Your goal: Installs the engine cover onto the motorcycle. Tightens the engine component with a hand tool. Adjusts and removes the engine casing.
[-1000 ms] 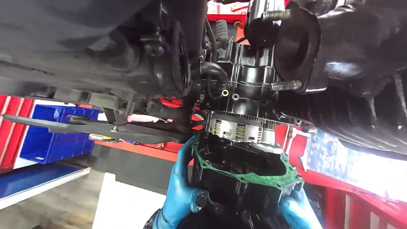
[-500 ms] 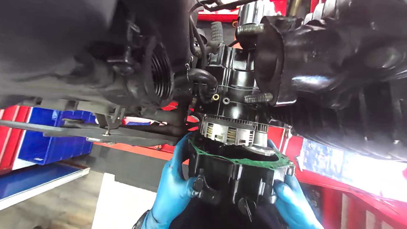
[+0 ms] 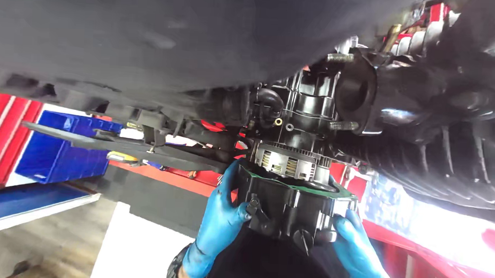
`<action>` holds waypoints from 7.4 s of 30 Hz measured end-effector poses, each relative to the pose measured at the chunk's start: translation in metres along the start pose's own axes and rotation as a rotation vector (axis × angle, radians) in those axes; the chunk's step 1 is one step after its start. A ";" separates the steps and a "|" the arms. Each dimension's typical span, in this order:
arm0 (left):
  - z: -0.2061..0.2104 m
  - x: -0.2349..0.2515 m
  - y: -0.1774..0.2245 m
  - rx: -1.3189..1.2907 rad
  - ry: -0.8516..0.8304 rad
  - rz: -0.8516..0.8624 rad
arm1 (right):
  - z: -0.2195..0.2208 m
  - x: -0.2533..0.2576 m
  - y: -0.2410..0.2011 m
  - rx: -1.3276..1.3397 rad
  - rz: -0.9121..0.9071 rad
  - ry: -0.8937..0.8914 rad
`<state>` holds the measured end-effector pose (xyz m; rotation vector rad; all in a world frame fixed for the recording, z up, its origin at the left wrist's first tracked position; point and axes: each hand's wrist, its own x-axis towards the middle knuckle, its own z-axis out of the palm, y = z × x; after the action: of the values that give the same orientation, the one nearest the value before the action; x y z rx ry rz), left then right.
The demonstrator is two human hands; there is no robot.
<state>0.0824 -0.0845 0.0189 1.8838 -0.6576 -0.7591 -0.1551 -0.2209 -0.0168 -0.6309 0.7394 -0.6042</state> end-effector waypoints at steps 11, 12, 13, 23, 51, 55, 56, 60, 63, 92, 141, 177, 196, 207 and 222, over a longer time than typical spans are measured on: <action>0.004 -0.001 0.010 0.124 0.027 -0.061 | -0.010 -0.002 0.004 0.001 -0.012 -0.035; 0.004 -0.002 0.009 0.117 0.031 -0.063 | -0.010 -0.003 0.005 0.001 -0.013 -0.035; 0.004 -0.003 0.008 0.110 0.038 -0.056 | -0.010 -0.003 0.005 0.004 -0.013 -0.029; 0.009 -0.007 0.004 -0.037 0.085 -0.043 | -0.013 -0.010 0.011 0.001 -0.031 0.011; 0.001 -0.007 0.010 0.219 0.063 0.004 | -0.005 -0.017 0.011 -0.088 -0.074 -0.105; -0.001 -0.006 0.008 0.196 0.040 -0.030 | -0.012 -0.020 0.014 -0.099 -0.094 -0.047; -0.001 -0.006 0.006 0.181 0.035 -0.039 | -0.013 -0.021 0.015 -0.086 -0.092 -0.047; 0.001 -0.008 0.002 0.134 0.041 -0.040 | -0.013 -0.021 0.017 -0.072 -0.090 -0.033; 0.000 -0.008 0.000 0.070 0.024 -0.059 | -0.013 -0.022 0.018 -0.068 -0.086 -0.042; -0.007 -0.012 -0.025 -0.150 -0.065 0.223 | -0.007 -0.022 0.029 -0.326 -0.287 -0.135; -0.009 -0.012 -0.024 -0.044 -0.064 0.269 | -0.012 -0.004 0.030 -0.289 -0.260 -0.125; -0.003 -0.020 0.014 0.117 -0.078 0.251 | -0.029 0.004 0.040 0.026 -0.145 -0.201; 0.007 -0.031 0.018 0.147 -0.019 0.229 | -0.032 0.000 0.039 -0.063 -0.097 -0.100; 0.009 -0.032 0.014 0.130 -0.003 0.199 | -0.029 0.002 0.020 -0.023 0.027 -0.074; -0.010 -0.036 -0.003 0.008 0.035 0.115 | -0.023 0.019 0.008 0.013 0.062 -0.118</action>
<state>0.0664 -0.0519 0.0278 1.8456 -0.7408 -0.6488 -0.1589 -0.2359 -0.0435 -0.6239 0.6420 -0.5101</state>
